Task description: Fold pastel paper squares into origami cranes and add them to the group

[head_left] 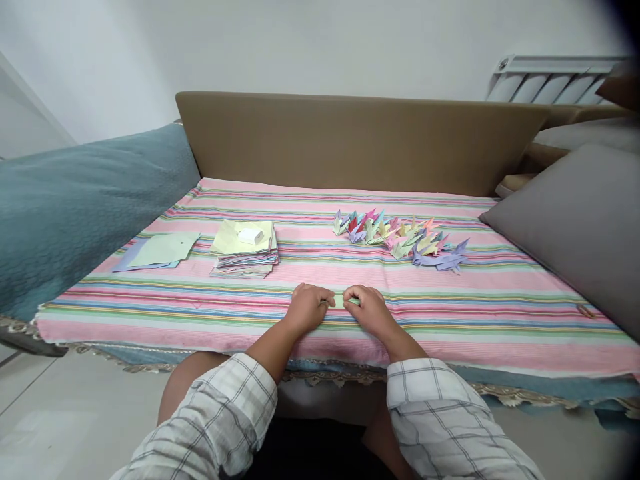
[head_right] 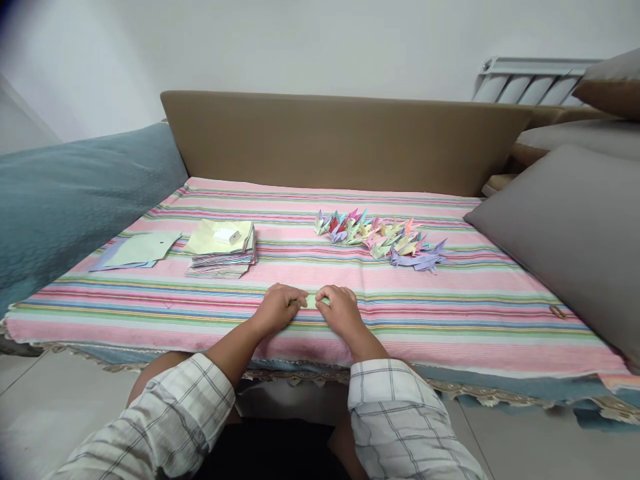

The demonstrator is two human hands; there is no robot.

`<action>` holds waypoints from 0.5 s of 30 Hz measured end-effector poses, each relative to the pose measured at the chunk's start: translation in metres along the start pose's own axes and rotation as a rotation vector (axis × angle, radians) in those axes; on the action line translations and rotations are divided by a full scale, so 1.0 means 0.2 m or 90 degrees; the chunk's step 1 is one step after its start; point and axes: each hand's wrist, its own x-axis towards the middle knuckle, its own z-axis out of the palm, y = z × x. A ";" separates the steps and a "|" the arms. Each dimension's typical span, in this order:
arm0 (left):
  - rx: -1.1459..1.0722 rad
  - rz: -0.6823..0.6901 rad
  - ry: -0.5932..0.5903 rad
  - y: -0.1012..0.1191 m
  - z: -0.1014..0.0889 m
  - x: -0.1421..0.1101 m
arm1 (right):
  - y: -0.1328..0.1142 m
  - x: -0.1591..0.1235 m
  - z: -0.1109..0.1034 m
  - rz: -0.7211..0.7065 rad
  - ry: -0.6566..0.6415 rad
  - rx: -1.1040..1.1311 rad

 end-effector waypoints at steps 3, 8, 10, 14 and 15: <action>0.016 0.025 0.009 -0.01 0.02 -0.01 | 0.02 0.00 -0.01 -0.009 -0.008 0.037; 0.037 0.016 0.004 0.00 0.02 -0.03 | 0.01 -0.03 -0.01 -0.026 0.025 0.028; 0.040 0.012 -0.005 0.01 0.01 -0.03 | 0.00 -0.03 -0.01 -0.032 0.032 0.010; 0.049 0.022 -0.022 0.00 0.00 -0.03 | -0.02 -0.04 0.01 -0.068 0.034 -0.048; 0.057 0.030 -0.027 -0.01 0.00 -0.03 | -0.02 -0.04 0.01 -0.072 0.037 -0.062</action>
